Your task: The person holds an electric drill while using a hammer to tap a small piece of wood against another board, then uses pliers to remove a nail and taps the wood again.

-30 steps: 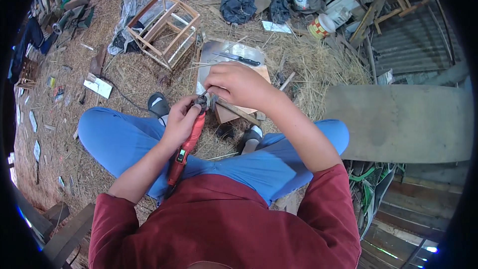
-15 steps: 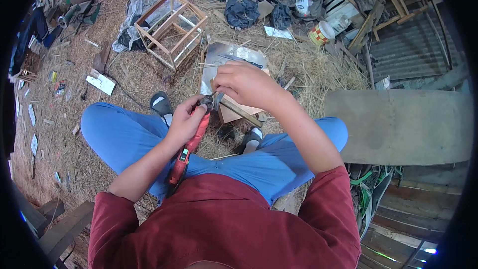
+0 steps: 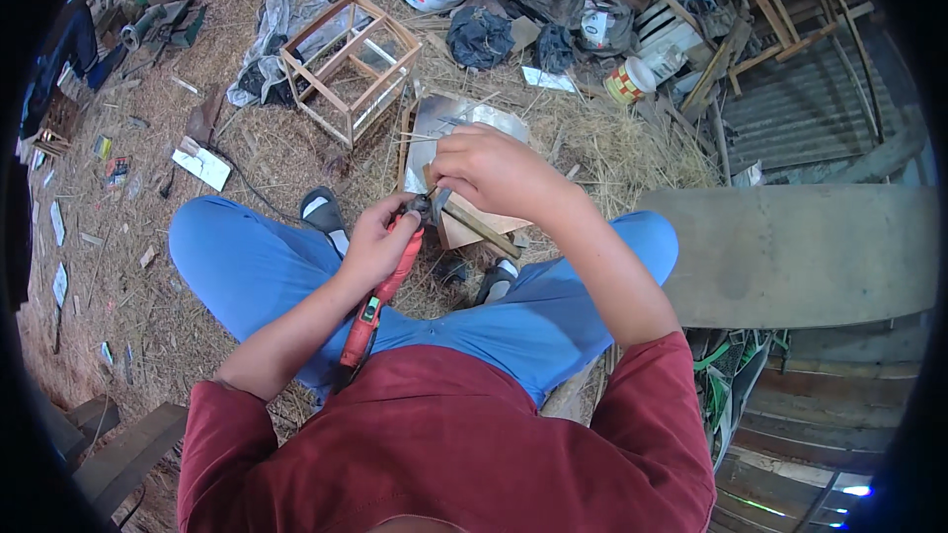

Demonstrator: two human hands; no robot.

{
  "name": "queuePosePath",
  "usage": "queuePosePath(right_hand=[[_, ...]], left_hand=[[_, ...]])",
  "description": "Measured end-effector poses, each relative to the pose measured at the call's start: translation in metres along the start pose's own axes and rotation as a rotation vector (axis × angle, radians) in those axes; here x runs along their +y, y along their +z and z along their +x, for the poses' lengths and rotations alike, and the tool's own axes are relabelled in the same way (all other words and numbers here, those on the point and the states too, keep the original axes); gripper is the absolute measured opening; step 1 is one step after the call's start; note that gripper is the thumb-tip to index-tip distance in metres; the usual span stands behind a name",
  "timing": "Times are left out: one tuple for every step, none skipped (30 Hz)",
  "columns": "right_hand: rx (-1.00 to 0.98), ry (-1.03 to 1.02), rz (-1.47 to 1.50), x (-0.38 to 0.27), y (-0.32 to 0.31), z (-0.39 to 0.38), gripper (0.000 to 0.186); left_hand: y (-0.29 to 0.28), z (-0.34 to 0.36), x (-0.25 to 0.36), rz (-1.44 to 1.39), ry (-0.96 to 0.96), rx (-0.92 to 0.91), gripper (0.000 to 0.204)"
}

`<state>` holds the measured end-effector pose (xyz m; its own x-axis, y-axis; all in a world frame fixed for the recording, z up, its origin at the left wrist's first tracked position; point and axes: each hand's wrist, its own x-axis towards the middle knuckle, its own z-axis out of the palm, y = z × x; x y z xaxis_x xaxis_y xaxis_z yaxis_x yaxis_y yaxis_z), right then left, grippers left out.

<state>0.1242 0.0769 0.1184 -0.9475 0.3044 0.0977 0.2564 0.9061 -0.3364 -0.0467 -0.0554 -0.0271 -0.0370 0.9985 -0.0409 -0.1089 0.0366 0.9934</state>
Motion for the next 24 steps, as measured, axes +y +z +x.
queuePosePath(right_hand=[[-0.017, 0.004, -0.002, -0.001, -0.001, 0.001, 0.006], [-0.019, 0.005, -0.007, -0.003, -0.001, 0.003, 0.006], [-0.027, 0.002, -0.009, -0.005, -0.001, 0.005, 0.006], [-0.034, -0.001, -0.012, -0.007, -0.002, 0.007, 0.006], [-0.038, -0.003, -0.017, -0.01, -0.004, 0.009, 0.006], [-0.045, -0.01, -0.049, -0.015, -0.006, 0.011, 0.007], [-0.051, -0.019, -0.081, -0.018, -0.008, 0.013, 0.009], [-0.056, -0.022, -0.087, -0.021, -0.009, 0.014, 0.009], [-0.053, -0.019, -0.09, -0.023, -0.009, 0.015, 0.009], [-0.05, -0.017, -0.094, -0.025, -0.009, 0.016, 0.009], [-0.053, -0.019, -0.101, -0.027, -0.01, 0.017, 0.009], [-0.073, -0.011, -0.103, -0.028, -0.011, 0.018, 0.009], [-0.092, -0.002, -0.105, -0.03, -0.012, 0.019, 0.009], [-0.094, -0.004, -0.11, -0.031, -0.013, 0.02, 0.009], [-0.096, -0.005, -0.119, -0.032, -0.014, 0.021, 0.009], [-0.098, -0.006, -0.127, -0.033, -0.014, 0.022, 0.009], [-0.099, -0.008, -0.129, -0.033, -0.013, 0.023, 0.009], [-0.114, -0.008, -0.114, -0.033, -0.013, 0.024, 0.009], [-0.129, -0.007, -0.099, -0.034, -0.012, 0.026, 0.009], [-0.128, -0.003, -0.1, -0.034, -0.013, 0.025, 0.009], [-0.14, 0.002, -0.103, -0.034, -0.014, 0.025, 0.009], [-0.152, 0.007, -0.107, -0.034, -0.014, 0.024, 0.009], [-0.151, 0.005, -0.108, -0.036, -0.014, 0.026, 0.009], [-0.178, 0.003, -0.129, -0.038, -0.014, 0.029, 0.008]], left_hand=[[-0.001, 0.0, -0.001, 0.002, 0.028, 0.009, 0.032], [-0.002, -0.001, 0.0, -0.003, 0.032, 0.008, 0.032], [-0.003, -0.001, 0.001, 0.004, 0.028, 0.013, 0.033], [-0.003, -0.002, 0.002, 0.011, 0.025, 0.017, 0.033], [-0.004, -0.002, 0.001, 0.005, 0.029, 0.019, 0.033], [-0.005, -0.002, -0.002, 0.006, 0.04, 0.022, 0.034], [-0.006, -0.003, -0.003, 0.007, 0.051, 0.026, 0.034], [-0.007, -0.003, -0.002, 0.002, 0.056, 0.03, 0.034], [-0.008, -0.004, -0.001, 0.014, 0.053, 0.03, 0.033], [-0.009, -0.005, 0.001, 0.026, 0.051, 0.031, 0.033], [-0.009, -0.005, 0.002, 0.021, 0.057, 0.034, 0.033], [-0.01, -0.006, 0.004, 0.008, 0.055, 0.025, 0.032], [-0.01, -0.006, 0.006, -0.004, 0.052, 0.015, 0.031], [-0.01, -0.007, 0.007, -0.007, 0.057, 0.017, 0.031], [-0.009, -0.008, 0.009, -0.056, 0.032, 0.012, 0.031], [-0.009, -0.008, 0.01, -0.104, 0.007, 0.006, 0.03], [-0.009, -0.008, 0.004, -0.105, 0.009, 0.008, 0.03], [-0.009, -0.007, -0.004, -0.106, 0.048, 0.028, 0.031], [-0.009, -0.007, -0.012, -0.106, 0.087, 0.048, 0.031], [-0.011, -0.008, -0.006, -0.107, 0.087, 0.045, 0.031], [-0.014, -0.011, 0.006, -0.068, 0.033, -0.004, 0.029], [-0.015, -0.012, 0.013, -0.029, -0.02, -0.053, 0.028], [-0.016, -0.013, 0.011, -0.028, -0.019, -0.051, 0.028], [-0.016, -0.013, 0.007, -0.007, 0.018, -0.043, 0.029]])
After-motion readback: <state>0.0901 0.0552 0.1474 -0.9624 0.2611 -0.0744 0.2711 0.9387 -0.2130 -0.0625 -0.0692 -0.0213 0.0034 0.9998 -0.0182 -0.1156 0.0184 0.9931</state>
